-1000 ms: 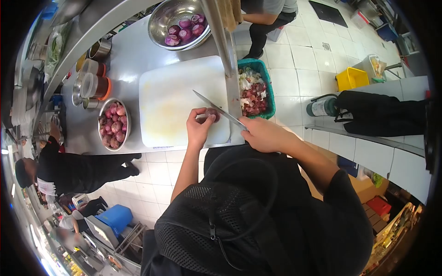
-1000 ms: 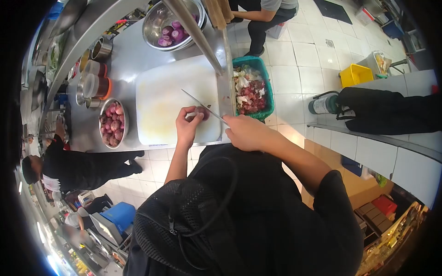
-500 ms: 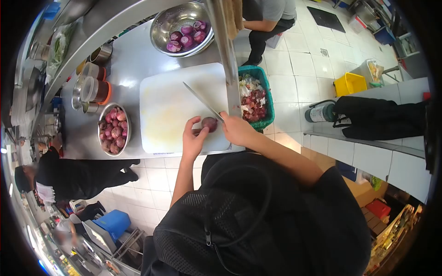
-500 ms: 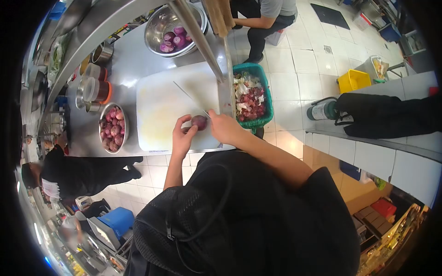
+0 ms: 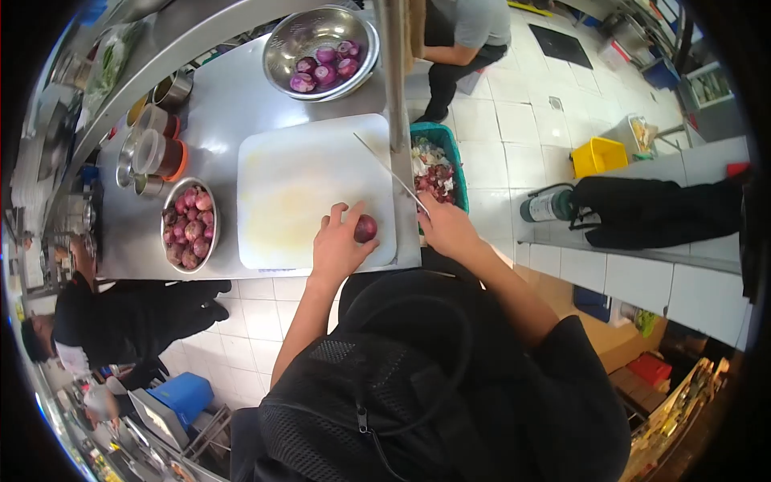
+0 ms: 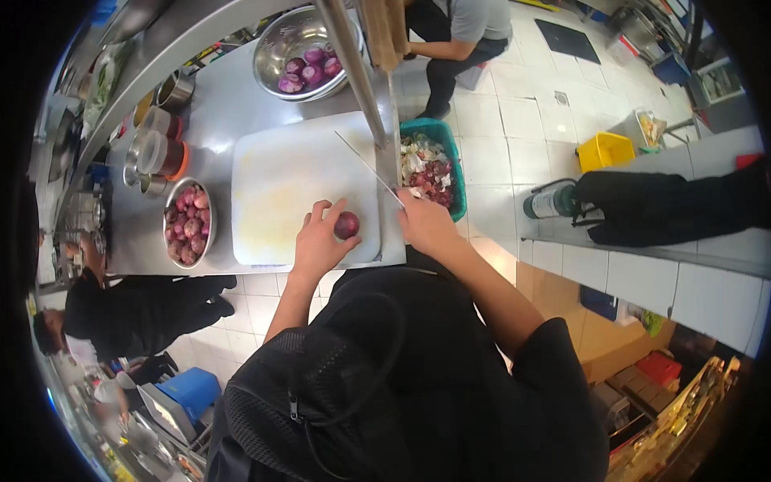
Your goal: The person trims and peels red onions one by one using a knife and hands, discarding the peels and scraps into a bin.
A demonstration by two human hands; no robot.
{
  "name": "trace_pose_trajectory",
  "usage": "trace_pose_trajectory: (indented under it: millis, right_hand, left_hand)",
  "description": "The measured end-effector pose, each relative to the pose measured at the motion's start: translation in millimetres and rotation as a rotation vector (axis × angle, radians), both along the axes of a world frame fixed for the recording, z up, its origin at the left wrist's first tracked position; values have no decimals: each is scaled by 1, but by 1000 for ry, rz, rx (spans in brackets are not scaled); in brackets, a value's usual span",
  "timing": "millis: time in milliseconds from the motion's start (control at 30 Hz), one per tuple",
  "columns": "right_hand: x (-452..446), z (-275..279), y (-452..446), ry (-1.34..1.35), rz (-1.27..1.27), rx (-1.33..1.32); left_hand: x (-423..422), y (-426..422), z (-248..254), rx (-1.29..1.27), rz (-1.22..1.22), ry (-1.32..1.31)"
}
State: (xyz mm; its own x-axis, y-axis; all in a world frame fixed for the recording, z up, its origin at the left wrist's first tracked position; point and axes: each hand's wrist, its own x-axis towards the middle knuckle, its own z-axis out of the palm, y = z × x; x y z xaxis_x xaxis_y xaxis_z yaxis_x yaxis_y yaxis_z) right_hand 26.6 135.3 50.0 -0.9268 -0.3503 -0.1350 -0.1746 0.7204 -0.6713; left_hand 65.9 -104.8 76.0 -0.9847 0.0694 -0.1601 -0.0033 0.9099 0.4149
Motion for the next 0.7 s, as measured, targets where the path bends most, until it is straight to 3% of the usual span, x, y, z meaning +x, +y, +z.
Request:
trace_pose_trajectory:
  millis: [67,133,167,233,367,433,700]
  right_hand:
    - [4,3,6,41,-13,33]
    - [9,14,5,22,-39,-35]
    - [13,22,3,15,-50,-41]
    - [24,33,-1,-159,-117,-246]
    - [31,23,0,-58,-46,-374]
    - [31,37,1,-196,-11,-299]
    - [22,62,-5,-315,41,-236]
  left_hand:
    - [-2,2,-9,-27,-54,-14]
    - [-8,-4,-29,203,-41,69]
    - [-11,-7,-39,198,-51,61]
    - [-21,-8,-53,865,265,-32]
    - [-30,-2,-66,938,356,55]
    - [-30,-5,-69,945,345,26]
    - [-41,-4,-62,944,358,-52]
